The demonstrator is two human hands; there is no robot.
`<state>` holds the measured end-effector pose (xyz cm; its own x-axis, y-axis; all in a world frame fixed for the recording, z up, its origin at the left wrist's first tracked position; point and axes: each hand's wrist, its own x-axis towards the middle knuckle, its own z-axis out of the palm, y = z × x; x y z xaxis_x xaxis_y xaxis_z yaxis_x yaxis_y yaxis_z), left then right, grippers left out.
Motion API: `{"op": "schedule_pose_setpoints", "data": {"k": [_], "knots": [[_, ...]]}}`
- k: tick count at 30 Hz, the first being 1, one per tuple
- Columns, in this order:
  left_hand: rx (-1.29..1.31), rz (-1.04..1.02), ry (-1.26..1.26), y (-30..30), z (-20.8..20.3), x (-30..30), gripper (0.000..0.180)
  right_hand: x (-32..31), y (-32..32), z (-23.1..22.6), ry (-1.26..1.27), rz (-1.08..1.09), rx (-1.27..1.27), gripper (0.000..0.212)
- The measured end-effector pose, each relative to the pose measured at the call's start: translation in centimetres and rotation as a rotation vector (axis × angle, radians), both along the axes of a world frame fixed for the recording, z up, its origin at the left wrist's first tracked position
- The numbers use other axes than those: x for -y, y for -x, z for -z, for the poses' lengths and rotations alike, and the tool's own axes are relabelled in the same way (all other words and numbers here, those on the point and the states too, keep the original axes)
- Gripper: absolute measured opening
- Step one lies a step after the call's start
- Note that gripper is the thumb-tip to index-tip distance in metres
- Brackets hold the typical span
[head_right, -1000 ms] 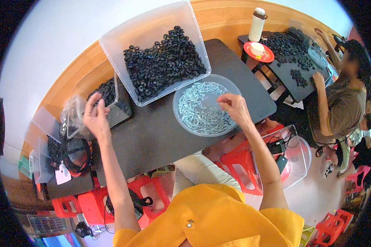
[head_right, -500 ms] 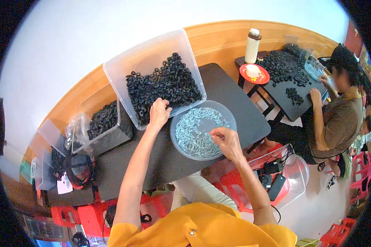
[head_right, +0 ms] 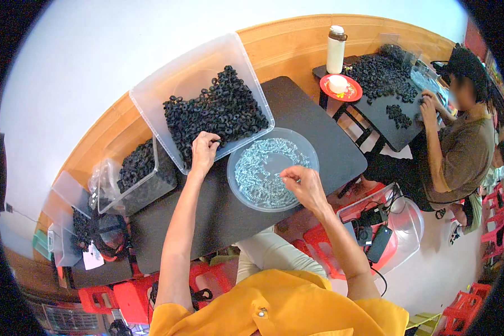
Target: The person assembles components by taking black plastic pieces from a container and inserting small metal pins from a dish into them by hand.
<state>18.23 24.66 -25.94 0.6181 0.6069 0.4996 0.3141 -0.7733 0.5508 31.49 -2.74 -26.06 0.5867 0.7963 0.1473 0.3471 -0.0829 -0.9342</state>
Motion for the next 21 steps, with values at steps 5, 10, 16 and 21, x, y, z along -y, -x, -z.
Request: {"op": "schedule_pose_setpoints", "data": {"k": [5, 10, 16, 21], "knots": [[0.142, 0.027, 0.117, 1.0, -0.6, 0.6, 0.014, -0.4, 0.6, -0.6, -0.001, 0.002, -0.003, 0.013], [0.416, 0.362, 0.926, 3.3, -1.5, 5.0, 0.016, -1.6, 1.1, -1.1, -0.050, -0.009, -0.010, 0.010], [0.478, 0.439, 1.130, 6.6, 2.0, 6.3, 0.017, -5.4, 3.3, -2.2, -0.177, -0.182, 0.062, 0.009], [0.559, 0.450, 1.223, 7.6, 3.6, 6.1, 0.015, -8.5, 5.3, -2.3, -0.129, -0.218, -0.034, 0.010]]}}
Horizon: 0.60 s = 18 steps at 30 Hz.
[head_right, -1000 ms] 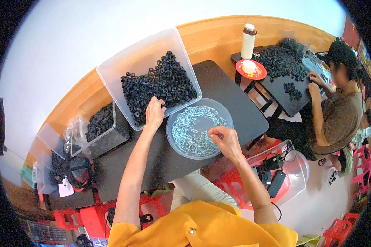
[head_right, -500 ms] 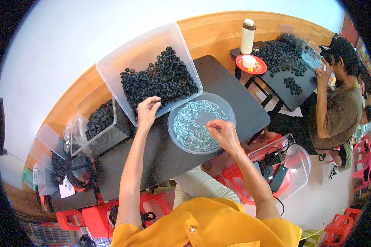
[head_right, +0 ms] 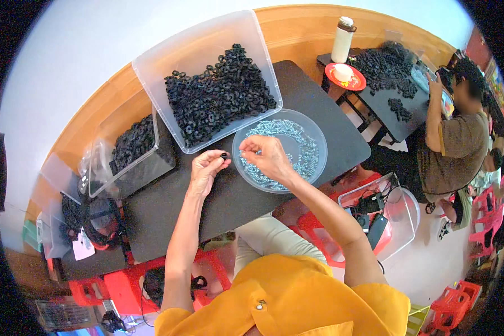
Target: The person assembles components by taking black plastic pieces from a container and inserting small metal pins from a dish into them by hand.
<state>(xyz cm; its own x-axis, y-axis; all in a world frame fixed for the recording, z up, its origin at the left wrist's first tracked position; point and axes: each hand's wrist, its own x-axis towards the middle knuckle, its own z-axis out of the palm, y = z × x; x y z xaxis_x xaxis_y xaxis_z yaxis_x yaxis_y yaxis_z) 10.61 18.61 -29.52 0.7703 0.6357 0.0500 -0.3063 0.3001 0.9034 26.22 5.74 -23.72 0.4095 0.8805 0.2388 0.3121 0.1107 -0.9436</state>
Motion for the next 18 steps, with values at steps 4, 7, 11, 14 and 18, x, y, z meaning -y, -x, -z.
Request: {"op": "schedule_pose_setpoints", "data": {"k": [4, 7, 11, 14, 18], "knots": [[-0.004, 0.030, 0.014, 0.1, 0.8, -0.2, 0.016, -1.8, 0.6, 0.8, 0.038, -0.042, 0.000, 0.010], [0.010, 0.026, 0.026, 0.0, 1.0, -0.2, 0.017, -2.4, 1.0, 0.8, 0.070, -0.046, 0.037, 0.009], [0.003, 0.028, 0.018, 0.1, 0.9, -0.2, 0.017, -2.9, 1.4, 0.8, 0.044, -0.052, 0.202, 0.009], [-0.009, 0.024, -0.006, 0.0, 0.9, -0.2, 0.017, -3.0, 1.4, 1.0, 0.000, -0.052, 0.374, 0.008], [-0.007, 0.012, -0.020, -0.1, 1.2, -0.1, 0.017, -3.1, 1.7, 0.4, -0.010, -0.062, 0.445, 0.007]]}}
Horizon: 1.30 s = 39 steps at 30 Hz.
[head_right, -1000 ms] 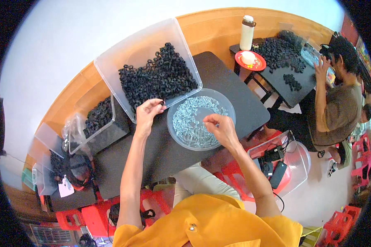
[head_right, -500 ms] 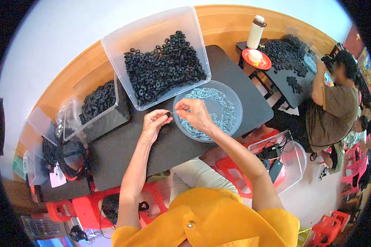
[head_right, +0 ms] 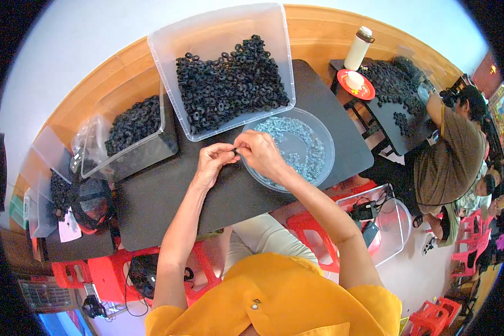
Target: The person assembles components by taking black plastic pieces from a container and inserting small metal pins from a dish into them by hand.
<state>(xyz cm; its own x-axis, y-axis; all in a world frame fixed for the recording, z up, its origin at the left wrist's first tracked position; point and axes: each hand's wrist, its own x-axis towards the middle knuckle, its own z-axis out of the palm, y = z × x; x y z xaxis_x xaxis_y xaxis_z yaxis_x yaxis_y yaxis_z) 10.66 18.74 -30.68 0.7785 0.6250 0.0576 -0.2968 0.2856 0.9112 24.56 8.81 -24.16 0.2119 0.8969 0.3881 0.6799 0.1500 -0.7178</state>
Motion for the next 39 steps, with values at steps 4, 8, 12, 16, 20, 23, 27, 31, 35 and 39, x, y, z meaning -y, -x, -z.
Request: {"op": "schedule_pose_setpoints", "data": {"k": [4, 8, 12, 16, 20, 23, 27, 31, 35, 39], "knots": [[0.000, 0.000, -0.007, -0.1, 0.1, 0.0, 0.017, -0.1, -0.1, -0.4, 0.089, 0.005, -0.143, 0.009], [0.032, 0.001, 0.021, -0.1, 0.3, -0.1, 0.016, -0.2, -0.2, -0.1, 0.086, 0.000, -0.108, 0.009], [0.037, -0.001, 0.041, 0.0, 0.1, 0.0, 0.016, -0.1, -0.2, 0.3, -0.021, -0.030, 0.014, 0.009], [0.051, -0.004, 0.064, 0.0, 0.0, -0.1, 0.016, -0.4, -0.8, -0.2, -0.034, -0.094, 0.088, 0.009], [0.051, 0.004, 0.081, 0.1, -0.1, -0.2, 0.016, -3.3, -2.6, -0.4, -0.121, 0.041, 0.131, 0.010], [0.035, 0.011, 0.071, 0.0, -0.1, -0.3, 0.017, -6.7, -3.9, 0.0, -0.158, 0.127, 0.253, 0.009], [0.032, 0.002, 0.062, -0.1, -0.1, -0.4, 0.018, -10.7, -4.4, 0.6, -0.077, 0.181, 0.445, 0.011], [0.039, 0.002, 0.068, -0.3, 0.1, -0.5, 0.018, -13.2, -4.7, 1.0, -0.048, 0.208, 0.530, 0.016], [0.007, 0.003, 0.054, -0.1, -0.2, -0.6, 0.018, -13.8, -4.4, 0.7, -0.098, 0.192, 0.612, 0.015], [-0.005, 0.024, 0.061, -0.3, -0.1, -0.6, 0.018, -14.1, -5.0, 1.2, -0.127, 0.162, 0.680, 0.011]]}}
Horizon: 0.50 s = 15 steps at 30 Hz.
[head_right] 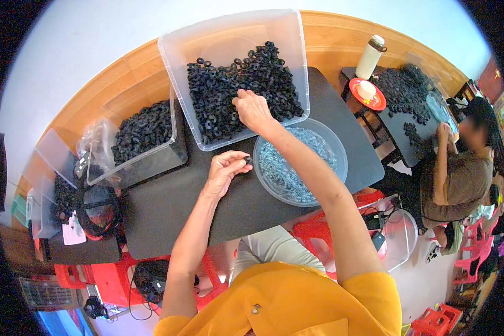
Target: The person assembles components by taking black plastic pieces from a container and inserting small metal pins from a dish into them by hand.
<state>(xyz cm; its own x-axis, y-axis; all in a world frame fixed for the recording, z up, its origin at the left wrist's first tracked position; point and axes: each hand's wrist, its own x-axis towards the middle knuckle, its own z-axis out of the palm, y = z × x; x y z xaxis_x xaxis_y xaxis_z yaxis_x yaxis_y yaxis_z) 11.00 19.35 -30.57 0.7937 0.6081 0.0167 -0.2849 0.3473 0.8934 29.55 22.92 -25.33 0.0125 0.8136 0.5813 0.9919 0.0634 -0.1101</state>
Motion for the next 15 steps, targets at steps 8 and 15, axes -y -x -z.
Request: {"op": "schedule_pose_setpoints", "data": {"k": [8, 15], "knots": [[0.026, -0.005, 0.005, 0.0, 0.5, -0.2, 0.016, 0.2, 0.0, 0.1, -0.131, -0.066, -0.263, 0.005], [0.021, -0.006, 0.023, -0.1, -0.1, -0.2, 0.017, 1.5, -1.9, -0.9, -0.039, -0.125, -1.272, 0.006]]}}
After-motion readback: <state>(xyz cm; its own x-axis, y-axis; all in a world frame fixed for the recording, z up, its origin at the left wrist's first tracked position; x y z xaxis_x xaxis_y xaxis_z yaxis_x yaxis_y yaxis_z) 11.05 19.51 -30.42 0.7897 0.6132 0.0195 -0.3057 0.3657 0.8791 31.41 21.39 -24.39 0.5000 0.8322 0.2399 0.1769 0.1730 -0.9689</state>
